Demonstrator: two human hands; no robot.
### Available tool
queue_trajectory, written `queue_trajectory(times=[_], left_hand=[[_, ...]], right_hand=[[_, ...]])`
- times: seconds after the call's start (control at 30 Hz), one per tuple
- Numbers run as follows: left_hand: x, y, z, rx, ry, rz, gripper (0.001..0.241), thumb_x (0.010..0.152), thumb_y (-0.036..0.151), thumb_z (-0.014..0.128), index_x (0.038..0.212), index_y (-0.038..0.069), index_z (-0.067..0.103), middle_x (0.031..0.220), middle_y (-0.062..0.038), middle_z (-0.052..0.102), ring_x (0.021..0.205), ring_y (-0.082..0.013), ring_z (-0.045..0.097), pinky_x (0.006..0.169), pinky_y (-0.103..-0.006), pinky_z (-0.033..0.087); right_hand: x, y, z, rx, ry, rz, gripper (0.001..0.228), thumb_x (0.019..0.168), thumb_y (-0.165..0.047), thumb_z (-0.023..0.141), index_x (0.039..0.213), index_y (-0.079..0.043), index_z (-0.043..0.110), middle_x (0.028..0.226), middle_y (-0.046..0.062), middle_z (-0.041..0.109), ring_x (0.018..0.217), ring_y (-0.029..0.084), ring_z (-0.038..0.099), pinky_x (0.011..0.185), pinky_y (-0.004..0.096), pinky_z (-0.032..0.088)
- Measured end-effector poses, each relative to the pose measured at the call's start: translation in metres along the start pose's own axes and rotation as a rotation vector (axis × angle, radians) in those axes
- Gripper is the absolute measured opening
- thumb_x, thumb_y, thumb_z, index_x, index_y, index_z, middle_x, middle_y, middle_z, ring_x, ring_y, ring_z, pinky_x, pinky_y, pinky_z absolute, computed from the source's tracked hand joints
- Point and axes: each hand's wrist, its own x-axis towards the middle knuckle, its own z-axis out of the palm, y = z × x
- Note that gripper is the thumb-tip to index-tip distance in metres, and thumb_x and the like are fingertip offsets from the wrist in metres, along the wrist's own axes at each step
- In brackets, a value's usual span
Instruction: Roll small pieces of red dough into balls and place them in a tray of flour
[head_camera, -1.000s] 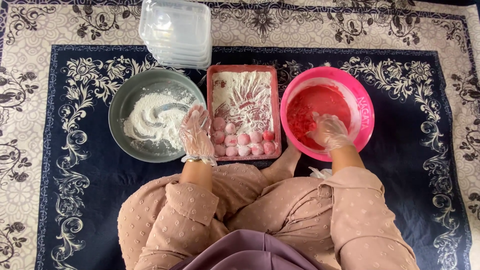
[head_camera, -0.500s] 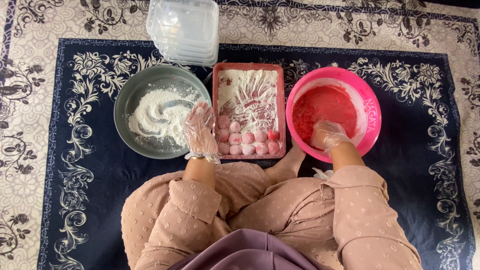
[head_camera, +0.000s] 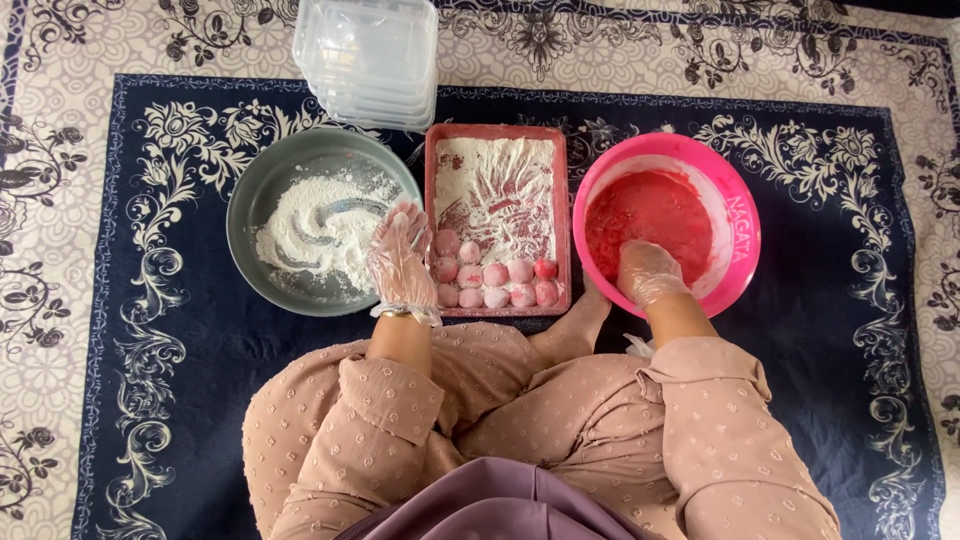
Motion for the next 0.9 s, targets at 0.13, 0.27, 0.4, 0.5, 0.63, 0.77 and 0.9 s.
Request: queue_trajectory(times=[0.13,0.27,0.4,0.5,0.63,0.77,0.9], left_hand=[[0.003,0.003,-0.007,-0.066,-0.056,-0.053,0.036,0.096,0.016,0.069,0.131,0.009,0.066,0.130,-0.016,0.068,0.116,-0.0329,0.069,0.092,-0.0485,0.060],[0.016,-0.005,-0.021,-0.098,-0.054,-0.102,0.033,0.097,0.016,0.068,0.129,0.009,0.068,0.131,-0.014,0.068,0.117,-0.0316,0.069,0.094,-0.0469,0.059],[0.024,-0.010,-0.026,-0.087,-0.062,-0.108,0.031,0.094,0.012,0.070,0.125,0.008,0.069,0.126,-0.016,0.070,0.112,-0.0328,0.071,0.091,-0.0485,0.060],[0.025,-0.009,-0.027,-0.124,-0.080,-0.112,0.030,0.094,0.010,0.069,0.124,0.007,0.069,0.127,-0.019,0.069,0.111,-0.0345,0.071,0.087,-0.0489,0.062],[0.025,-0.009,-0.029,-0.143,-0.111,-0.107,0.032,0.094,0.012,0.069,0.126,0.009,0.068,0.129,-0.019,0.067,0.113,-0.0345,0.070,0.091,-0.0513,0.061],[0.025,-0.013,-0.031,-0.075,-0.132,-0.066,0.031,0.097,0.014,0.066,0.128,0.012,0.067,0.130,-0.015,0.068,0.115,-0.0308,0.070,0.093,-0.0500,0.060],[0.013,-0.007,-0.018,-0.090,-0.127,-0.086,0.030,0.098,0.015,0.066,0.128,0.013,0.068,0.130,-0.014,0.068,0.116,-0.0301,0.069,0.095,-0.0493,0.059]], right_hand=[[-0.011,-0.001,-0.002,0.030,0.047,-0.008,0.039,0.087,-0.007,0.053,0.120,-0.009,0.072,0.117,0.018,0.075,0.116,0.039,0.068,0.095,0.055,0.056],[-0.016,0.013,0.003,0.045,0.133,-0.100,0.037,0.086,-0.006,0.046,0.107,-0.007,0.078,0.111,0.022,0.075,0.110,0.042,0.070,0.092,0.054,0.058],[0.014,0.026,0.020,0.003,0.228,-0.138,0.035,0.089,-0.009,0.046,0.103,-0.006,0.078,0.107,0.024,0.074,0.105,0.043,0.072,0.093,0.053,0.058],[0.012,0.015,0.015,0.008,0.248,-0.072,0.038,0.090,-0.016,0.044,0.111,-0.019,0.076,0.118,0.014,0.073,0.111,0.039,0.071,0.097,0.050,0.057],[-0.027,-0.019,-0.014,0.068,0.228,0.035,0.053,0.100,-0.021,0.025,0.106,-0.003,0.074,0.111,0.022,0.076,0.113,0.040,0.070,0.099,0.051,0.052],[-0.013,0.003,0.002,-0.061,0.245,-0.058,0.032,0.090,-0.009,0.047,0.097,-0.008,0.078,0.102,0.018,0.078,0.105,0.038,0.073,0.088,0.049,0.059],[-0.003,0.020,0.015,-0.064,0.222,-0.063,0.028,0.087,-0.009,0.055,0.102,-0.011,0.078,0.105,0.016,0.077,0.109,0.036,0.072,0.090,0.048,0.060]])
